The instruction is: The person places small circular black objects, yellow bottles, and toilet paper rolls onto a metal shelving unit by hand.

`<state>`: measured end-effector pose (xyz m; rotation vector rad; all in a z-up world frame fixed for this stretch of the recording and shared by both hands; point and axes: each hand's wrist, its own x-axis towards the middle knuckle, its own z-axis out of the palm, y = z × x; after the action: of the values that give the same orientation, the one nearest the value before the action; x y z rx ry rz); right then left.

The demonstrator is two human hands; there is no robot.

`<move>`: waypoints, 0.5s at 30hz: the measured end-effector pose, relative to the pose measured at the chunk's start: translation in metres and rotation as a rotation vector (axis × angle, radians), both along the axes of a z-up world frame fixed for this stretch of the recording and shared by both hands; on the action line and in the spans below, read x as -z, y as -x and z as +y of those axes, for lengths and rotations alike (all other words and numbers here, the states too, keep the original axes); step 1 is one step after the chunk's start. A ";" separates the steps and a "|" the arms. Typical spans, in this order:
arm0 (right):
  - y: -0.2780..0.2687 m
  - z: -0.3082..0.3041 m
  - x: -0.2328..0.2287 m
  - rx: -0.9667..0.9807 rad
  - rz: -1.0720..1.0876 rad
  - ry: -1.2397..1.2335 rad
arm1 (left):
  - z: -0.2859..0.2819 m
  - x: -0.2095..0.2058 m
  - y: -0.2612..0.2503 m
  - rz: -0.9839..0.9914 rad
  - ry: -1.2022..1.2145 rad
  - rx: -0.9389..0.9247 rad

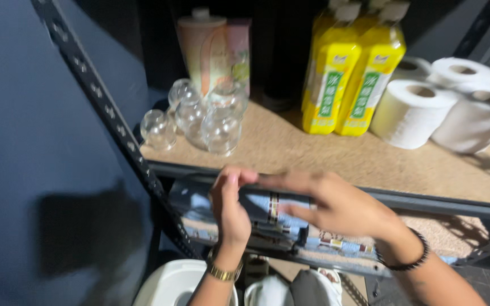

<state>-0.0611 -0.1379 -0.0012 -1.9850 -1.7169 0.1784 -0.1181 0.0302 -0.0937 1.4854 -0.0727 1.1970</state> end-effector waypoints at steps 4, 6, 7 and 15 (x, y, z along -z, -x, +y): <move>-0.067 0.052 0.024 0.444 0.264 -0.472 | -0.006 -0.034 -0.086 0.085 0.559 0.230; -0.116 0.080 0.053 0.572 0.376 -0.588 | -0.007 -0.043 -0.116 0.152 0.644 0.307; -0.138 0.096 0.063 0.695 0.520 -0.569 | -0.007 -0.047 -0.128 0.223 0.630 0.316; -0.143 0.120 0.021 0.965 0.863 -0.497 | -0.006 -0.093 -0.166 0.245 0.590 0.321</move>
<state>0.0821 -0.0175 -0.0217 -1.7284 -0.1721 0.1918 0.0483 0.0238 -0.0006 1.0355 0.1892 0.6871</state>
